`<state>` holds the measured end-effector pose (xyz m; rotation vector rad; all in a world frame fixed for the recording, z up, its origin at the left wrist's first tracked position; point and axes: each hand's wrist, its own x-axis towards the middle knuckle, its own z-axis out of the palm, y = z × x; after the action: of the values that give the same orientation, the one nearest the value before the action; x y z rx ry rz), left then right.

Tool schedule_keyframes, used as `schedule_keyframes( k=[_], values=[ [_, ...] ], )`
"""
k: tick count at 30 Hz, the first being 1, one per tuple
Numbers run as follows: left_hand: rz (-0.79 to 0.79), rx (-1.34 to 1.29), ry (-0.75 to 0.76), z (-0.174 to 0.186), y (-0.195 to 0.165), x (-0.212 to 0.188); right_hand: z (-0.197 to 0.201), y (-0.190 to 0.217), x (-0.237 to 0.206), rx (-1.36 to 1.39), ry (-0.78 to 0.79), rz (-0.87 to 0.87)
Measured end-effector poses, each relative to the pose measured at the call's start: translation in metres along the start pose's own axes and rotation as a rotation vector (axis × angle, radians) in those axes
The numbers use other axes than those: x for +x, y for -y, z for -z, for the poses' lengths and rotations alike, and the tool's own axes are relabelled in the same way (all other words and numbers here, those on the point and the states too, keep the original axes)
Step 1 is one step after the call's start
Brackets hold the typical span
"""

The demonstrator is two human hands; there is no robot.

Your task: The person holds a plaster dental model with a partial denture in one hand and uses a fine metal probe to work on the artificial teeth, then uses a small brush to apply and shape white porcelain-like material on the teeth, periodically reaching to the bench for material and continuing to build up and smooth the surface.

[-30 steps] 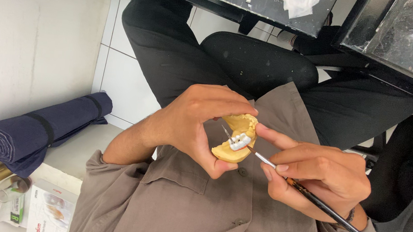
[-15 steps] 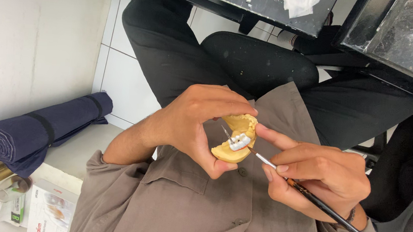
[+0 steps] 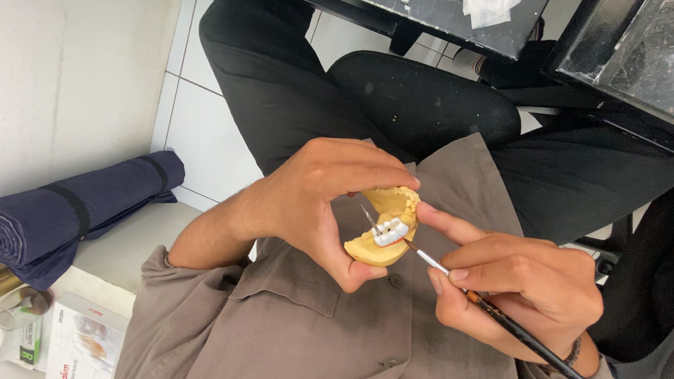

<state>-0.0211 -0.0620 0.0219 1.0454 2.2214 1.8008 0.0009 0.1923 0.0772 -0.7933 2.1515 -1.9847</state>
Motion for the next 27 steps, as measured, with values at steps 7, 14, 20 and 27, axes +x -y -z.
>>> schedule_keyframes(
  k=[7,14,20,27],
  values=[
    [-0.02,0.003,-0.009,0.0001,0.0008,-0.0001,0.0,-0.0002,0.0008,-0.018,0.004,0.009],
    [-0.023,0.005,-0.005,0.0003,0.001,0.0,-0.001,0.0016,0.0006,-0.02,0.0,0.002],
    [-0.011,0.006,0.0,0.0012,0.0005,-0.0001,-0.001,0.0003,0.0017,-0.022,0.007,0.013],
    [-0.029,0.003,-0.005,0.0006,0.0016,-0.0004,-0.0015,0.0011,0.0011,-0.007,-0.002,-0.005]
  ],
)
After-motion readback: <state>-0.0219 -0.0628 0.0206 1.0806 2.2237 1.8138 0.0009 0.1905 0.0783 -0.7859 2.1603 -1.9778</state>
